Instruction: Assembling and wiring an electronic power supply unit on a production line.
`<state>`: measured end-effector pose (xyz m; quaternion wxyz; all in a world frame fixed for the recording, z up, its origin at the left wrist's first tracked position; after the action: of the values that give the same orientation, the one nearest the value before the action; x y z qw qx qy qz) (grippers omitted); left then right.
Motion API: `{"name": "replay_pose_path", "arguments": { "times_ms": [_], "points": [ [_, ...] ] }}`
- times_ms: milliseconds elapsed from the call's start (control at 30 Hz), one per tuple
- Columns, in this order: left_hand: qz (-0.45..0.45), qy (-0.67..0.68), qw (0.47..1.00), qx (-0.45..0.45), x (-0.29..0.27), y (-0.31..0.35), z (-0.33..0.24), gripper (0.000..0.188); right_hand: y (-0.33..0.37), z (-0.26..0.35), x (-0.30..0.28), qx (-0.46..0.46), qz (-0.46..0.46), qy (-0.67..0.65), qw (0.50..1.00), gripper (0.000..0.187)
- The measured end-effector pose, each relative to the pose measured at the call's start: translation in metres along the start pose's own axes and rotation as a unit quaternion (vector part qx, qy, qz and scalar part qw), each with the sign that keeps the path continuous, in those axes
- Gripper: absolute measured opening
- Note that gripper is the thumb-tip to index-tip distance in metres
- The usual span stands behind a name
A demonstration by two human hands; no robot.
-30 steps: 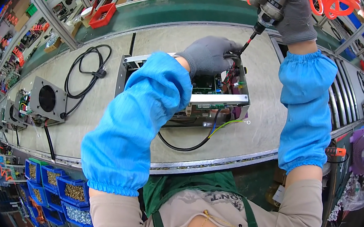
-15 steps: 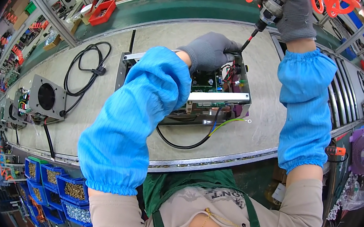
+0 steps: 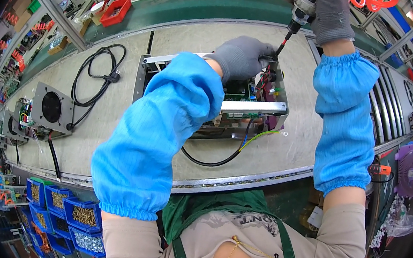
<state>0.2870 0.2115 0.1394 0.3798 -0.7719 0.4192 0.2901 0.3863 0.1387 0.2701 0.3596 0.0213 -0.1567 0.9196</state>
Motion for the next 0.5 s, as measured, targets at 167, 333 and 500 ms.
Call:
{"name": "replay_pose_path", "arguments": {
  "times_ms": [167, 333, 500],
  "points": [
    [-0.082, -0.02, 0.996, -0.016, -0.004, 0.005, -0.012, 0.02, -0.01, -0.004, -0.007, -0.033, 0.001, -0.018, 0.999, 0.018],
    [-0.1, -0.045, 0.994, 0.01, -0.006, 0.009, -0.008, 0.017, -0.002, -0.005, 0.004, -0.023, 0.0, -0.007, 1.0, 0.02],
    [-0.248, -0.032, 0.962, 0.11, -0.044, 0.074, -0.035, 0.022, -0.016, -0.013, -0.012, -0.018, 0.025, -0.02, 0.999, 0.02]
  ]
}}
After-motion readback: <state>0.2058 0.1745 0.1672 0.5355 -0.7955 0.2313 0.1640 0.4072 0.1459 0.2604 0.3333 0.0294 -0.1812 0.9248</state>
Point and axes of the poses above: each hand's wrist, its own y-axis away from the middle knuckle, its own x-axis out of the palm, z = x × y, the point moved 4 cm from there along -y, towards the middle knuckle, and after that the axes turned 10 degrees about -z, right-handed, at the moved point
